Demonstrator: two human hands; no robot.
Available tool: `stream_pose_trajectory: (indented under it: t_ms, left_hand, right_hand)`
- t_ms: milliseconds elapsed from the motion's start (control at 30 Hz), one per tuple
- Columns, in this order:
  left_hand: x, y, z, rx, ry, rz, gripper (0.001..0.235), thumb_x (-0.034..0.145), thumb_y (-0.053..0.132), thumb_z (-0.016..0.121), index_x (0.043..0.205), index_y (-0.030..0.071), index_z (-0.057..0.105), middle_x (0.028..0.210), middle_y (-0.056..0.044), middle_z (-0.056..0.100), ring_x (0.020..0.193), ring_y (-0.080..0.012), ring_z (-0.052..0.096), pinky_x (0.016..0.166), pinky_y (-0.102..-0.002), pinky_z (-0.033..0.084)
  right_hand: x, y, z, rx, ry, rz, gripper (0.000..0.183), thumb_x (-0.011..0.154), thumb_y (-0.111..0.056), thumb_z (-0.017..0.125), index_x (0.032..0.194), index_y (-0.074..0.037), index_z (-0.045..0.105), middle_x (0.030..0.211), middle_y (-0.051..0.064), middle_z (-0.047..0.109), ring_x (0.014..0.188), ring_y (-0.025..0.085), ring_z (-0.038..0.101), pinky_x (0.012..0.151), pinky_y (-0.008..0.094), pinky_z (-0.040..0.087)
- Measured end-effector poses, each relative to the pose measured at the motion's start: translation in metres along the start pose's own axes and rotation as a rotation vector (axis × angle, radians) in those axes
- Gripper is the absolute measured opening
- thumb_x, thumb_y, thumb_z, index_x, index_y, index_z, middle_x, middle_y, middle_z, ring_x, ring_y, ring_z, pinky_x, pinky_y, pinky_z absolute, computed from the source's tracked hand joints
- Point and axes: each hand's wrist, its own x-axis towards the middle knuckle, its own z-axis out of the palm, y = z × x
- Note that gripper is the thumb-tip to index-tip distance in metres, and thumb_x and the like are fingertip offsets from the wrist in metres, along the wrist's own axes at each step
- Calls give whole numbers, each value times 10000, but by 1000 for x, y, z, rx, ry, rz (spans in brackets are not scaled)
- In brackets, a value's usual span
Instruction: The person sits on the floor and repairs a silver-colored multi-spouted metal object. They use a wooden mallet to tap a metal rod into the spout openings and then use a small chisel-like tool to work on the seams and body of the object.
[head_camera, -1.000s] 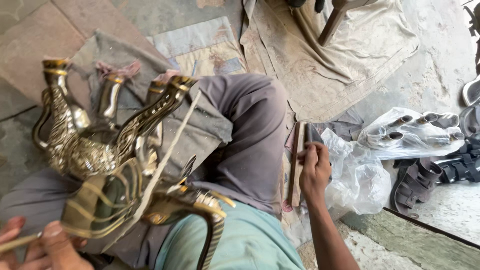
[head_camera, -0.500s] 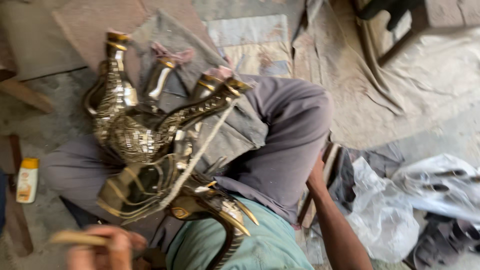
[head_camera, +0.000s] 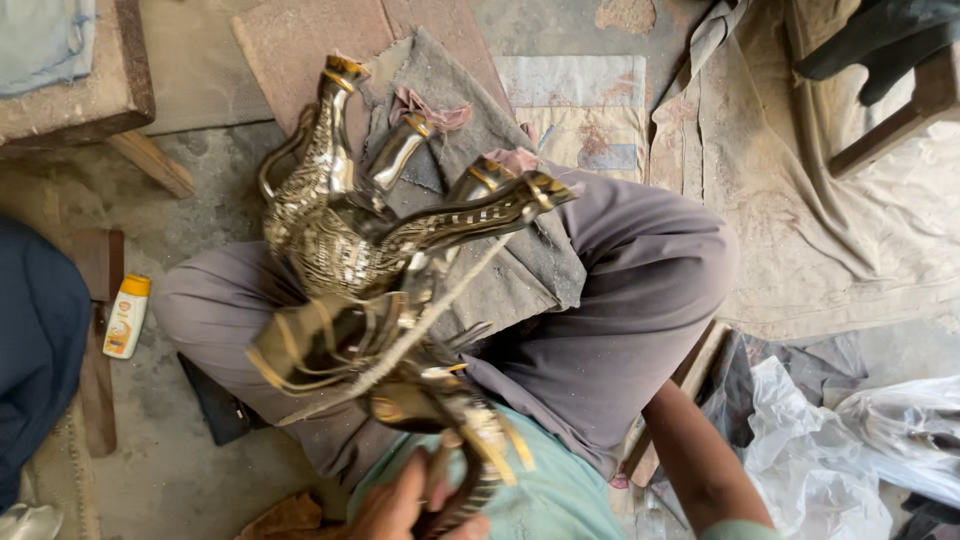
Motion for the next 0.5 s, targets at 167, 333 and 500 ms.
stream_pose_trajectory:
  t_ms: [167,333,500]
  left_hand:
    - [-21,0,-54,451,399,154,821,751,491,803,1298,-52,519,748,30,685,618,-129,683,665,-343,518]
    - [-51,1,-79,523,340,148,891,671,414,847,1279,-129,487,810,-4,728,662,-156,737,697,-391,515]
    - [-52,-5,-84,293,223,66,972,638,391,940,1273,-141,431,759,-30,715,624,-149,750,617,-278,614]
  right_hand:
    - [55,30,-15,14,68,111,214,1055,-167,603,1123,4,493,1018,140,547,922,263,467,846,407,415]
    - [85,37,4,-11,35,196,198,1081,-164,599,1079,2,490,983,117,538,884,235,451,819,394,405]
    - [111,41,11,-28,38,244,206,1107,-161,595,1034,-1,487,949,94,529,846,207,435,793,382,396]
